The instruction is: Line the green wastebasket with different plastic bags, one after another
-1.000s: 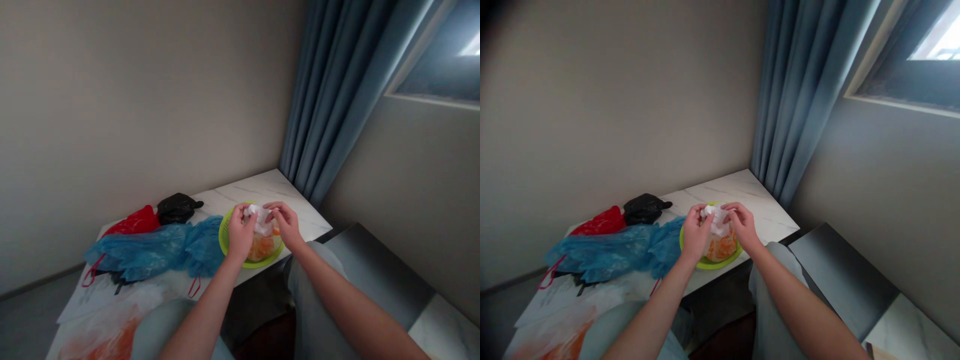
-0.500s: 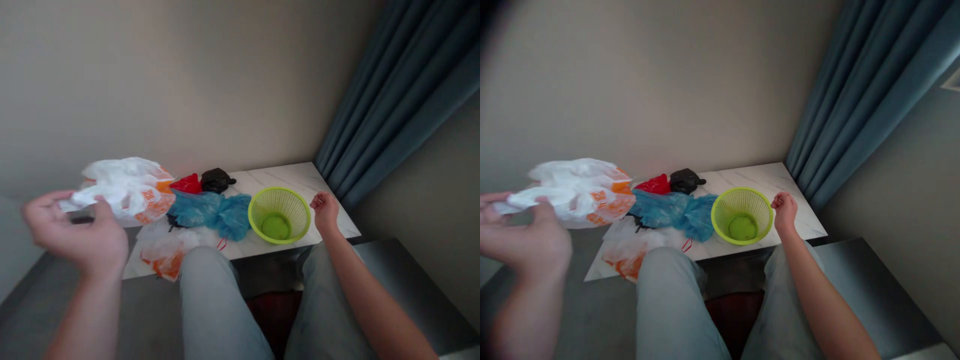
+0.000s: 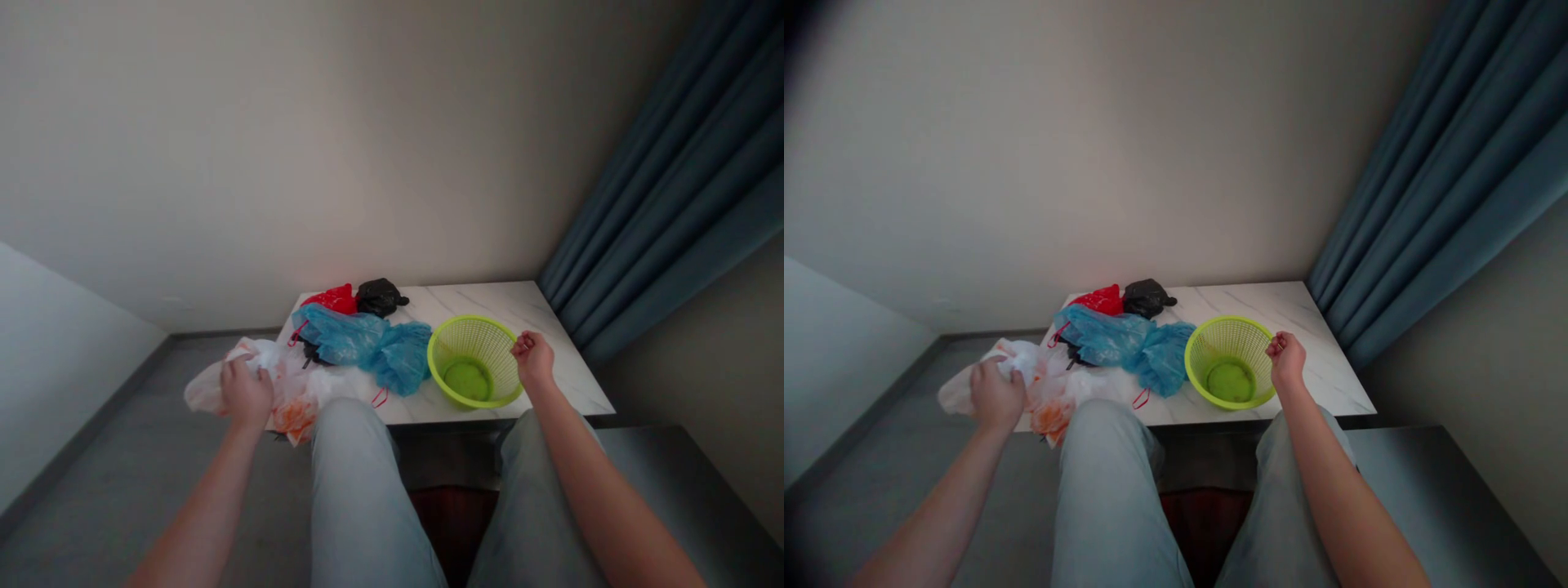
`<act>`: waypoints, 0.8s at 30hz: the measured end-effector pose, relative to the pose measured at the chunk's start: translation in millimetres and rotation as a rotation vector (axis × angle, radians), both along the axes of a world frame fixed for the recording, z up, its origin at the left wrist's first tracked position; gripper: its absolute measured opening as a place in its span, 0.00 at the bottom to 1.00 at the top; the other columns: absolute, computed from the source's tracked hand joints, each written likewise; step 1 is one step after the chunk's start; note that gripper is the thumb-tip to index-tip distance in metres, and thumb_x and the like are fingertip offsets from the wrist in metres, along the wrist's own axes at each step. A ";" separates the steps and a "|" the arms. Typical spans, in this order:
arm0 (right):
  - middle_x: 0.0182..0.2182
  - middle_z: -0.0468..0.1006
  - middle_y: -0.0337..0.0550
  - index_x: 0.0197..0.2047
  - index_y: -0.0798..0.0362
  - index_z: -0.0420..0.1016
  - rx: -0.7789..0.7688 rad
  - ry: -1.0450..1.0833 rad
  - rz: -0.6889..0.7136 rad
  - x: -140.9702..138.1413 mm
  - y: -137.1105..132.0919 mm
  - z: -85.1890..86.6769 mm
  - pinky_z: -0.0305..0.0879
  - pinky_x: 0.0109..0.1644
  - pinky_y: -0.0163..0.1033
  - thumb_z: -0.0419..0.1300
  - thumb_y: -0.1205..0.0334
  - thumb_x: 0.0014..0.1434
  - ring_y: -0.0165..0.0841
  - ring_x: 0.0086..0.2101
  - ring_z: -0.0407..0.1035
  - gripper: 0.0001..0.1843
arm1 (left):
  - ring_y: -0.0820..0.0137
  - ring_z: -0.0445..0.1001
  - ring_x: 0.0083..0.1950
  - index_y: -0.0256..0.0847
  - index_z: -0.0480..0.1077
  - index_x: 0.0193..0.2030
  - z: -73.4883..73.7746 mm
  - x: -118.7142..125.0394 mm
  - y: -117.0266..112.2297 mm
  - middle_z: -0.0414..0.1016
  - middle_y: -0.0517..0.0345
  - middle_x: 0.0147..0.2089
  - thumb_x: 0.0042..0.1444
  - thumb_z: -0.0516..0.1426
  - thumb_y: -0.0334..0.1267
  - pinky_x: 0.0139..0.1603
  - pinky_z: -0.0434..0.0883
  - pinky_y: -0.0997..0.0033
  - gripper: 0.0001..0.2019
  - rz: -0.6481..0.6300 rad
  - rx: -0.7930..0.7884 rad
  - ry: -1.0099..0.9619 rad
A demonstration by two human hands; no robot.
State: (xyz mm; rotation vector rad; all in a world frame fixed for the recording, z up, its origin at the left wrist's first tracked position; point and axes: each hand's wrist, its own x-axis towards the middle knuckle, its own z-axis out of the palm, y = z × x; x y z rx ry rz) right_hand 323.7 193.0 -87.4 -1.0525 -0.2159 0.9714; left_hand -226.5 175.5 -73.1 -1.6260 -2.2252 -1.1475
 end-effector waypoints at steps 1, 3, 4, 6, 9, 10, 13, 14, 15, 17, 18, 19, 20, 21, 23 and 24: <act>0.17 0.63 0.31 0.26 0.51 0.65 -0.004 -0.001 0.005 -0.8 0.7 -1.1 0.55 0.17 0.30 0.60 0.64 0.48 0.23 0.17 0.58 0.06 | 0.56 0.67 0.56 0.42 0.63 0.40 -8.3 2.9 0.2 0.67 0.54 0.42 0.49 0.55 0.28 0.64 0.63 0.45 0.11 -0.020 -0.069 0.010; 0.17 0.63 0.31 0.26 0.51 0.64 -0.009 0.003 0.013 -2.2 1.5 -2.4 0.54 0.17 0.29 0.61 0.64 0.48 0.23 0.17 0.57 0.07 | 0.56 0.68 0.55 0.40 0.63 0.41 -24.1 7.5 0.0 0.69 0.50 0.45 0.53 0.52 0.28 0.63 0.64 0.50 0.09 -0.046 -0.226 0.047; 0.17 0.63 0.31 0.25 0.51 0.64 -0.010 0.010 0.017 -2.8 1.8 -2.8 0.54 0.17 0.29 0.61 0.64 0.48 0.23 0.17 0.57 0.07 | 0.56 0.68 0.55 0.39 0.64 0.42 -31.1 8.6 0.1 0.70 0.48 0.46 0.54 0.50 0.28 0.62 0.64 0.52 0.09 -0.054 -0.293 0.069; 0.17 0.62 0.30 0.26 0.52 0.64 -0.007 0.035 0.030 -3.9 2.0 -3.1 0.55 0.18 0.28 0.60 0.64 0.49 0.22 0.17 0.57 0.06 | 0.56 0.69 0.55 0.38 0.65 0.44 -41.4 8.6 2.0 0.71 0.45 0.48 0.57 0.48 0.28 0.61 0.65 0.54 0.10 -0.073 -0.366 0.103; 0.17 0.62 0.30 0.26 0.53 0.65 0.000 0.079 0.043 -4.5 2.2 -3.9 0.55 0.19 0.27 0.58 0.66 0.49 0.22 0.17 0.57 0.04 | 0.56 0.70 0.56 0.38 0.65 0.45 -45.7 5.6 9.8 0.72 0.45 0.49 0.57 0.48 0.30 0.61 0.65 0.55 0.10 -0.052 -0.299 0.089; 0.17 0.62 0.30 0.26 0.53 0.65 0.005 0.086 0.047 -4.5 2.2 -4.4 0.55 0.19 0.27 0.58 0.67 0.49 0.21 0.17 0.56 0.04 | 0.56 0.70 0.56 0.38 0.65 0.46 -44.9 4.8 13.3 0.72 0.46 0.49 0.57 0.49 0.30 0.60 0.65 0.55 0.11 -0.032 -0.256 0.071; 0.16 0.61 0.29 0.26 0.53 0.64 0.030 0.090 0.058 -3.7 2.6 -6.2 0.54 0.19 0.27 0.59 0.67 0.49 0.21 0.17 0.55 0.06 | 0.55 0.73 0.52 0.36 0.62 0.54 -40.7 4.9 23.1 0.73 0.44 0.50 0.56 0.51 0.32 0.54 0.68 0.56 0.17 0.053 -0.276 0.033; 0.16 0.61 0.29 0.26 0.52 0.63 0.035 0.087 0.061 -3.3 2.7 -6.8 0.54 0.19 0.27 0.59 0.67 0.49 0.21 0.17 0.55 0.06 | 0.54 0.74 0.50 0.34 0.60 0.57 -39.9 6.3 25.3 0.74 0.42 0.49 0.56 0.51 0.32 0.51 0.70 0.56 0.21 0.078 -0.348 0.033; 0.16 0.61 0.29 0.26 0.52 0.63 0.035 0.081 0.063 -2.9 2.8 -7.4 0.54 0.19 0.27 0.60 0.66 0.49 0.22 0.17 0.55 0.07 | 0.53 0.75 0.48 0.32 0.58 0.60 -39.5 8.4 26.6 0.74 0.40 0.48 0.54 0.52 0.31 0.49 0.70 0.56 0.25 0.099 -0.429 0.035; 0.17 0.61 0.29 0.26 0.52 0.63 0.019 0.061 0.067 -2.2 2.8 -8.0 0.54 0.19 0.28 0.60 0.65 0.50 0.22 0.17 0.55 0.07 | 0.48 0.74 0.50 0.27 0.58 0.61 -39.6 14.8 26.2 0.74 0.34 0.48 0.51 0.55 0.30 0.50 0.69 0.52 0.28 0.132 -0.547 0.083; 0.17 0.61 0.29 0.26 0.52 0.63 0.009 0.053 0.067 -1.9 2.7 -8.2 0.55 0.19 0.28 0.60 0.64 0.50 0.22 0.17 0.55 0.08 | 0.45 0.73 0.53 0.26 0.59 0.59 -39.5 19.2 24.6 0.73 0.30 0.50 0.50 0.55 0.31 0.52 0.67 0.49 0.28 0.142 -0.552 0.132; 0.17 0.62 0.29 0.26 0.52 0.63 0.001 0.051 0.066 -1.6 2.5 -8.1 0.55 0.19 0.28 0.60 0.64 0.50 0.22 0.17 0.55 0.07 | 0.42 0.70 0.57 0.25 0.61 0.58 -38.9 24.5 22.1 0.72 0.27 0.52 0.51 0.56 0.32 0.55 0.65 0.46 0.26 0.161 -0.526 0.190; 0.17 0.62 0.30 0.26 0.52 0.64 -0.003 0.053 0.064 -1.3 2.2 -8.0 0.55 0.19 0.28 0.60 0.64 0.50 0.22 0.17 0.55 0.07 | 0.40 0.67 0.60 0.24 0.62 0.57 -37.7 30.6 19.1 0.69 0.23 0.55 0.52 0.56 0.33 0.58 0.63 0.43 0.26 0.188 -0.495 0.248; 0.17 0.62 0.30 0.26 0.52 0.64 -0.001 0.057 0.064 -0.9 1.9 -7.9 0.55 0.19 0.28 0.60 0.64 0.50 0.22 0.17 0.56 0.06 | 0.38 0.63 0.63 0.24 0.62 0.57 -35.7 37.6 15.9 0.66 0.21 0.59 0.53 0.56 0.35 0.59 0.61 0.41 0.26 0.216 -0.462 0.294; 0.17 0.62 0.30 0.26 0.52 0.64 0.010 0.057 0.070 -0.3 1.2 -7.8 0.56 0.19 0.28 0.59 0.64 0.50 0.22 0.17 0.56 0.06 | 0.35 0.58 0.66 0.24 0.61 0.60 -29.6 54.4 10.4 0.59 0.17 0.64 0.55 0.56 0.37 0.59 0.59 0.37 0.27 0.258 -0.414 0.323; 0.17 0.62 0.30 0.26 0.52 0.64 0.016 0.052 0.074 0.1 1.0 -7.9 0.56 0.19 0.28 0.60 0.64 0.49 0.22 0.16 0.56 0.06 | 0.34 0.56 0.67 0.25 0.60 0.61 -26.1 64.3 8.8 0.56 0.16 0.65 0.55 0.56 0.37 0.59 0.59 0.35 0.28 0.258 -0.411 0.317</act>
